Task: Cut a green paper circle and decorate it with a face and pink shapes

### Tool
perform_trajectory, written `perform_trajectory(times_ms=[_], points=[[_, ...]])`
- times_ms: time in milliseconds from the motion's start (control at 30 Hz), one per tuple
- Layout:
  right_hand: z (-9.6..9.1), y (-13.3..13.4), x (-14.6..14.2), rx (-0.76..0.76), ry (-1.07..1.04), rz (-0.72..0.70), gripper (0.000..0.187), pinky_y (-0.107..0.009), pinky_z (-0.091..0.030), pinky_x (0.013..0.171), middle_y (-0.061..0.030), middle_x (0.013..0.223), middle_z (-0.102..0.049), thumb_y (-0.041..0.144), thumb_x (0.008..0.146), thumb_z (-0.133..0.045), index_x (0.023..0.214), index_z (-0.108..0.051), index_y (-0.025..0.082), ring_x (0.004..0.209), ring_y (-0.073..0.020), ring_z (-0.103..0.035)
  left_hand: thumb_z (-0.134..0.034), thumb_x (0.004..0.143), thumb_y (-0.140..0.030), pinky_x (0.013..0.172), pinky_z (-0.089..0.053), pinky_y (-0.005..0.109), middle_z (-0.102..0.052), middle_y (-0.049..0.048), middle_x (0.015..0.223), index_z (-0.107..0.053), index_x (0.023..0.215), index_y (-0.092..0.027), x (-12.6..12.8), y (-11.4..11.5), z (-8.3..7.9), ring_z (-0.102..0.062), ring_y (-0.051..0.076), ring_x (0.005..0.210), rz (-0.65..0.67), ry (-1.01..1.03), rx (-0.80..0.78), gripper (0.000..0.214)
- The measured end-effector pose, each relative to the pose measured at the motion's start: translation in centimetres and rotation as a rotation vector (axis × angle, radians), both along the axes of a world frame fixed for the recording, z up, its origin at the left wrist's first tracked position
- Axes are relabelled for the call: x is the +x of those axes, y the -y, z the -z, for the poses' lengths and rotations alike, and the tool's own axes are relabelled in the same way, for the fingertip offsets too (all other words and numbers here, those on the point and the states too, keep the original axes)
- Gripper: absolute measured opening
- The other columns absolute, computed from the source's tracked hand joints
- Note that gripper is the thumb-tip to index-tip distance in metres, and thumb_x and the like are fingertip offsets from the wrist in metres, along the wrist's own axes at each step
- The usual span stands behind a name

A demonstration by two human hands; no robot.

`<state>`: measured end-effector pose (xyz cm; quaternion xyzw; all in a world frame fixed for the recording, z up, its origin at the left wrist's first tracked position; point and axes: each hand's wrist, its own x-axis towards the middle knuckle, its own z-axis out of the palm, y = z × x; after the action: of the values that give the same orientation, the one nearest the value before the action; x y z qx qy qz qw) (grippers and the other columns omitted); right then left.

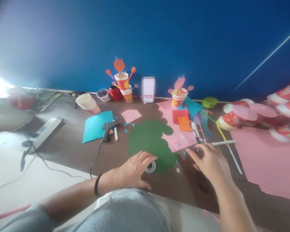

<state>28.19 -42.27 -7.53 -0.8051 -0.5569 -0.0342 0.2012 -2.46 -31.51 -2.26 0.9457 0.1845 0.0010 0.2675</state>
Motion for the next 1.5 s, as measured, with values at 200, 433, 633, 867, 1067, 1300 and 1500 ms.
perform_trajectory(times_ms=[200,433,633,867,1067,1300,1500], points=[[-1.1,0.0,-4.0,0.206,0.033,-0.059,0.032,-0.04,-0.043,0.087,-0.0104,0.098,-0.063,0.048,0.086,-0.048,0.085,-0.063,0.019,0.096,-0.0257,-0.057,-0.073,0.07,-0.028,0.092,-0.043,0.041,-0.051,0.0134,0.118,-0.032,0.133,-0.015,0.3,-0.2,0.6,-0.049,0.028,0.109,0.011,0.023,0.012,0.076],[-1.6,1.0,-9.6,0.162,-0.198,-0.322,0.012,-0.037,-0.047,0.079,-0.0059,0.086,-0.066,0.031,0.086,-0.054,0.085,-0.062,0.021,0.084,-0.0214,-0.061,-0.067,0.071,-0.023,0.095,-0.04,0.039,-0.053,0.0098,0.118,-0.035,0.131,-0.019,0.7,-4.2,-1.4,-0.05,0.026,0.109,-0.088,0.211,0.012,0.068],[-0.7,2.1,-10.8,0.136,-0.242,-0.33,0.011,-0.038,-0.048,0.082,-0.0061,0.091,-0.067,0.028,0.086,-0.055,0.089,-0.063,0.021,0.087,-0.0214,-0.061,-0.064,0.071,-0.016,0.096,-0.038,0.04,-0.052,0.0121,0.116,-0.037,0.128,-0.012,4.8,-12.6,-0.9,-0.049,0.026,0.111,-0.283,0.245,0.162,0.064],[0.2,3.1,-12.1,0.123,-0.25,-0.366,0.023,-0.045,-0.046,0.091,-0.0098,0.112,-0.064,0.028,0.084,-0.057,0.105,-0.062,0.02,0.106,-0.0252,-0.058,-0.058,0.073,-0.008,0.094,-0.038,0.043,-0.052,0.0179,0.114,-0.04,0.127,-0.006,7.9,-16.0,2.5,-0.051,0.03,0.11,-0.36,0.218,0.121,0.057],[0.6,3.3,-12.4,0.072,-0.179,-0.374,0.033,-0.048,-0.045,0.095,-0.0112,0.122,-0.059,0.03,0.084,-0.058,0.115,-0.056,0.019,0.118,-0.0275,-0.051,-0.053,0.075,-0.004,0.102,-0.034,0.037,-0.047,0.0142,0.125,-0.045,0.122,-0.013,4.6,-12.3,1.3,-0.044,0.023,0.119,-0.424,0.353,0.069,0.049],[1.2,3.8,-13.1,0.08,-0.202,-0.315,0.036,-0.053,-0.041,0.097,-0.0119,0.128,-0.055,0.032,0.086,-0.053,0.12,-0.052,0.02,0.124,-0.0305,-0.046,-0.058,0.08,-0.025,0.101,-0.035,0.037,-0.043,0.0073,0.135,-0.049,0.122,-0.026,-4.9,-3.5,0.5,-0.031,0.023,0.132,-0.945,0.483,-0.795,0.043],[2.2,3.8,-13.5,0.116,-0.186,-0.288,0.034,-0.055,-0.041,0.095,-0.0126,0.126,-0.057,0.032,0.086,-0.053,0.118,-0.053,0.019,0.123,-0.0322,-0.047,-0.063,0.078,-0.026,0.086,-0.049,0.036,-0.034,0.0089,0.143,-0.048,0.122,-0.028,-5.4,-1.7,0.8,-0.038,0.025,0.129,-1.132,0.685,-1.201,0.046]])
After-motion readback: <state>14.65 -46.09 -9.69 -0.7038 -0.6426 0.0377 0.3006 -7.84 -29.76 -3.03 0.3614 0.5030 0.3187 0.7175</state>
